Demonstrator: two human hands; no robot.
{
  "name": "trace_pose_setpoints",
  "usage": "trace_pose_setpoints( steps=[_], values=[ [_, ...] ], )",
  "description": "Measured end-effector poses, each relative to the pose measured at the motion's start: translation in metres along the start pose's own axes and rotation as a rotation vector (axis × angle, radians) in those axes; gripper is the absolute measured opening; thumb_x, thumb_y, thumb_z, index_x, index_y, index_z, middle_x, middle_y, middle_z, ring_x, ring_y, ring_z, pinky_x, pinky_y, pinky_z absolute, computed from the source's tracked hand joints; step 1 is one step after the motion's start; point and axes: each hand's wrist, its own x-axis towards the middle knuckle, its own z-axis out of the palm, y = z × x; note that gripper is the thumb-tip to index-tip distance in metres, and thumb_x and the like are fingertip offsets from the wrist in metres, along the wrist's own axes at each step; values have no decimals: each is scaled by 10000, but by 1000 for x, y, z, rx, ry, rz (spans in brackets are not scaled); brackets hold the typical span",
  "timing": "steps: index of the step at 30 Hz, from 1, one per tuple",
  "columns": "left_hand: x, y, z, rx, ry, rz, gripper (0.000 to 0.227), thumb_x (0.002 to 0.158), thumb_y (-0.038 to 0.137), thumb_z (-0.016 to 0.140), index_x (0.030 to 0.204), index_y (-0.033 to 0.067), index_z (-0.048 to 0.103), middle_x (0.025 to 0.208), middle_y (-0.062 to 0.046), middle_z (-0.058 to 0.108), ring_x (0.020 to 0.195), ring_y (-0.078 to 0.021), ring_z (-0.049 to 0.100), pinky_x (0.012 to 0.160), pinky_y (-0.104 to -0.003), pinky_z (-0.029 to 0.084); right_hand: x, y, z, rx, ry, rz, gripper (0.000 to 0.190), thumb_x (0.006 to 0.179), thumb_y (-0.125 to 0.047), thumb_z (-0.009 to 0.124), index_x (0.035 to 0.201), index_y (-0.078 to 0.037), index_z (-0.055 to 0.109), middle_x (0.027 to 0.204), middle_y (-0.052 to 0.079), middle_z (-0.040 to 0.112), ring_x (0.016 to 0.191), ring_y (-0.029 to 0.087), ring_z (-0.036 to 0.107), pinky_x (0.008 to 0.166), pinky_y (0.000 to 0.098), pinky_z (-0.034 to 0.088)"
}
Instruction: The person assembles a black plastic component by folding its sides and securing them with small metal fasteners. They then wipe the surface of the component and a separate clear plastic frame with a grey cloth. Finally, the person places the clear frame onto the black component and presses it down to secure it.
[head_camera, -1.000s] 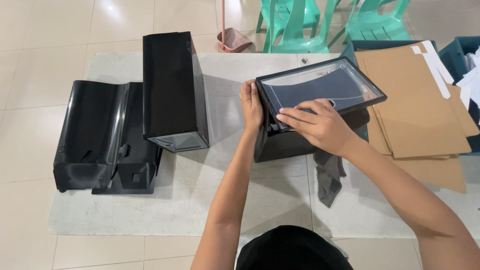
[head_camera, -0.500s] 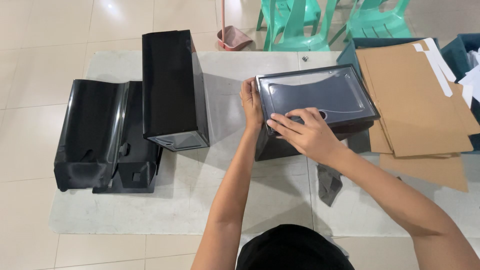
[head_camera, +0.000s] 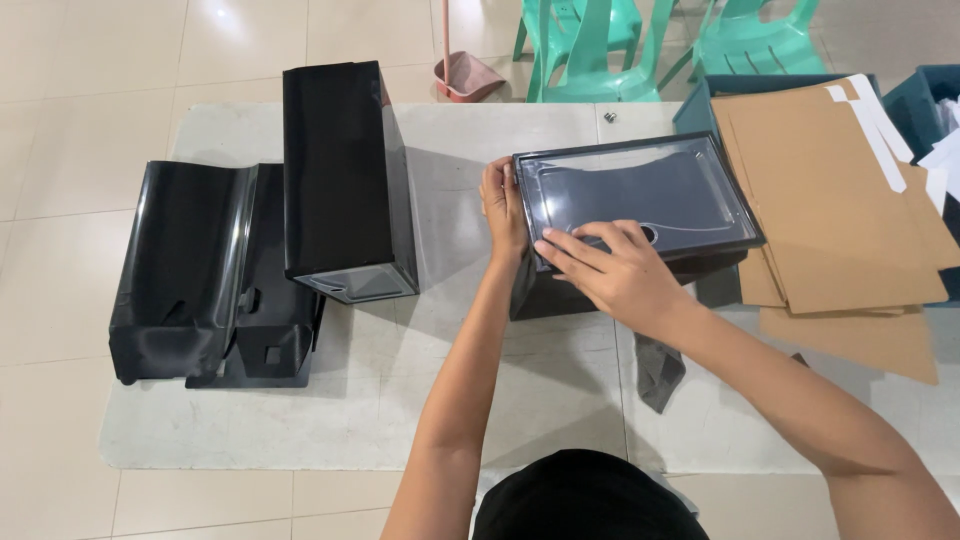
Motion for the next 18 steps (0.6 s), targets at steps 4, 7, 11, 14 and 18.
trace_pose_setpoints(
  steps=[4,7,11,14,18],
  values=[
    [0,-2,-2,3,-2,29,234,1116,246,460,1154,106,645,1074,-68,647,1065,-238,561,991,-361,423,5,-12,4,-67,-34,40,468,909,-228,736,1359,-114,673,1340,6,657,1088,221,579,882,380,450],
    [3,-14,-2,21,27,42,223,1099,223,490,1135,91,666,1036,-60,668,1007,-211,597,942,-333,463,12,-14,5,-52,-62,36,494,898,-274,733,1350,-87,668,1325,27,650,1065,232,572,867,386,459],
    [1,-16,-9,-189,-87,107,232,1126,212,487,1182,61,654,1029,-44,656,985,-167,584,928,-319,476,13,-5,6,-10,-86,5,514,889,-306,740,1345,-81,664,1302,30,640,1061,235,574,890,389,473],
    [-5,1,-16,-299,-132,-15,282,1146,226,483,1251,36,664,1080,-54,668,1003,-140,582,927,-307,482,11,1,3,-6,-109,-30,524,861,-306,743,1332,-91,661,1325,19,648,1060,220,593,902,380,484],
    [-12,16,-22,-412,-255,-48,393,1137,266,453,1384,-6,591,1305,-104,655,1211,-167,585,1077,-310,443,5,9,-4,-56,-13,-66,479,895,-251,736,1339,-84,674,1342,24,661,1065,223,610,909,377,492]
  ],
)
